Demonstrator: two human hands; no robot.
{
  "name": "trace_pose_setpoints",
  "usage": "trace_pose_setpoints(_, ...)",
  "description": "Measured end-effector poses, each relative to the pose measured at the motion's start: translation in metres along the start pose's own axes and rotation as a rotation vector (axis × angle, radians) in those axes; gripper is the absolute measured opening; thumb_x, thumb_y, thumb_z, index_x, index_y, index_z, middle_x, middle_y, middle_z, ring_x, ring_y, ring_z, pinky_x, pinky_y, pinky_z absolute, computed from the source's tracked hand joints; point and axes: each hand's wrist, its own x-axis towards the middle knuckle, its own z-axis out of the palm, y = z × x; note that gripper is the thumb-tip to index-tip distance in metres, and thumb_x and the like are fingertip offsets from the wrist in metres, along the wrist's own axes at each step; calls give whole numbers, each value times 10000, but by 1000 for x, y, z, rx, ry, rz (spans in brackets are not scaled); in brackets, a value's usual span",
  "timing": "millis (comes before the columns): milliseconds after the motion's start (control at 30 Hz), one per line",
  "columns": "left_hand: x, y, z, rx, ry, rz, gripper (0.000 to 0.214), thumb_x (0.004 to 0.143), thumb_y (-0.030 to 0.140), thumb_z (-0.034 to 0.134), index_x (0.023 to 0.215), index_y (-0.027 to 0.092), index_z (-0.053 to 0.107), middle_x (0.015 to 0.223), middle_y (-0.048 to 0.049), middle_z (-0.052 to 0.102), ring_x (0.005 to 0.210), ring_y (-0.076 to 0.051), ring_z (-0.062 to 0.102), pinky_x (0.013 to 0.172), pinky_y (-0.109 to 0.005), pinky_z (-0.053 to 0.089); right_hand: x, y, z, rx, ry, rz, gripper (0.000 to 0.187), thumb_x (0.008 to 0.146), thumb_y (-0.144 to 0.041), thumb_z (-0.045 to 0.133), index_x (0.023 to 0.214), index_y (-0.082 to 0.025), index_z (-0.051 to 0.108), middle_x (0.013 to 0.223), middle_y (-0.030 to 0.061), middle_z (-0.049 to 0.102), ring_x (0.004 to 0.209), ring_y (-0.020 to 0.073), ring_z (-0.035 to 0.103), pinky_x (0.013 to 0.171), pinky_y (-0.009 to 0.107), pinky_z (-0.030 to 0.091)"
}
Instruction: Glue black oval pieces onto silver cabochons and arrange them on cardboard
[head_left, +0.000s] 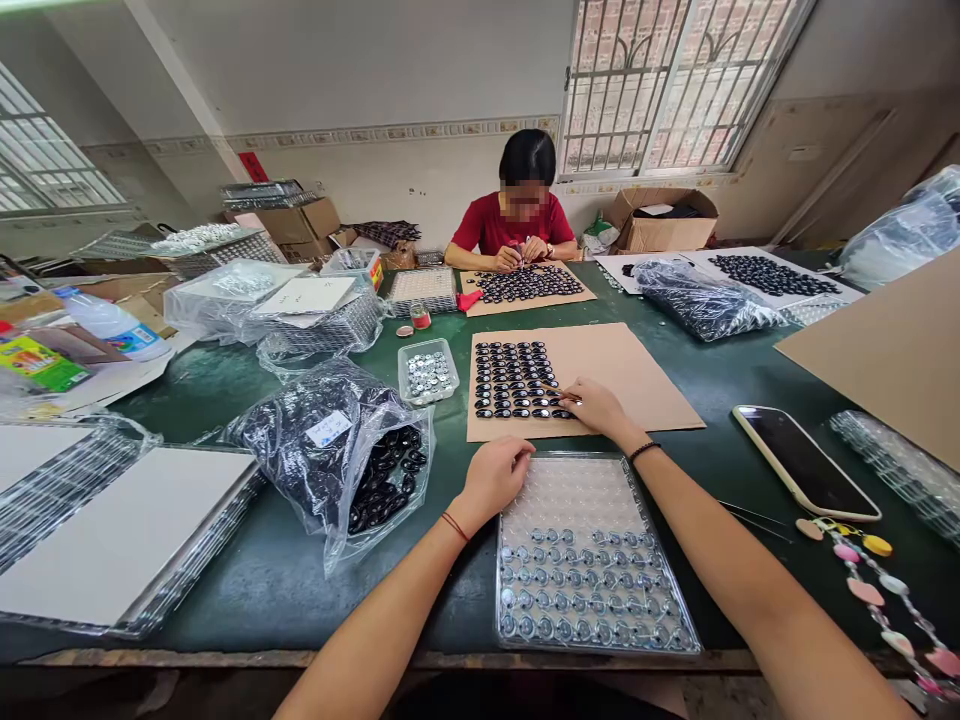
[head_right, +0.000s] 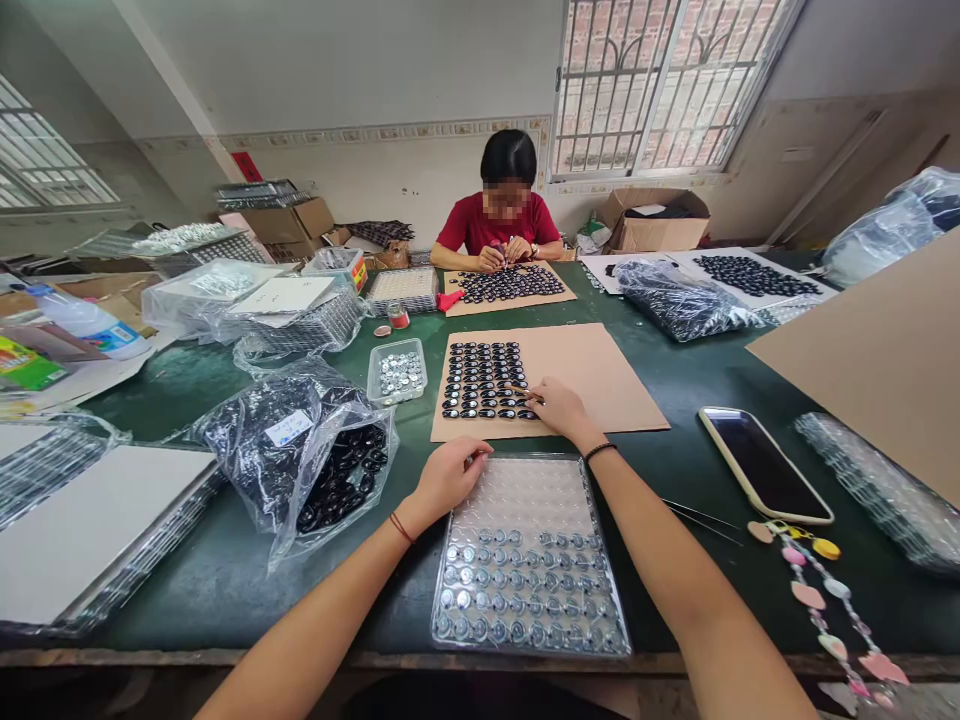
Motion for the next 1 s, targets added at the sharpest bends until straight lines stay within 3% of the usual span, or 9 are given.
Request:
trace_pose_setpoints(300,0,-1,2,1,-7,-11,200,811,171,443,913,197,613,891,-33,650,828,-165,574,743,-281,419,4,1,-7,-13,-40,-18,236,839,-282,463,892,-193,675,855,55,590,788,151,540,646,230,356)
trace_pose_setpoints(567,0,1,-1,0,-6,-11,203,810,163,440,905,195,616,868,-34,645,777,-155,566,705,-272,421,3,-10,-16,6,-145,-111,131,728,-286,598,790,-222,695,789,26,631,756,158,556,647,220,369)
trace_pose_setpoints(833,0,2,0,20,0,-19,189,809,168,448,895,196,614,859,-29,641,775,-153,564,693,-263,412,4,-4,-6,-6,-135,-83,206,791,-281,524,874,-233,706,832,45,652,756,167,561,628,231,357)
trace_pose_setpoints(1000,0,2,-1,18,-1,-3,196,812,160,441,900,195,613,857,-30,637,771,-147,563,696,-259,419,4,-2,-12,32,-97,-68,212,805,-284,506,853,-219,702,826,35,664,754,155,569,628,220,361)
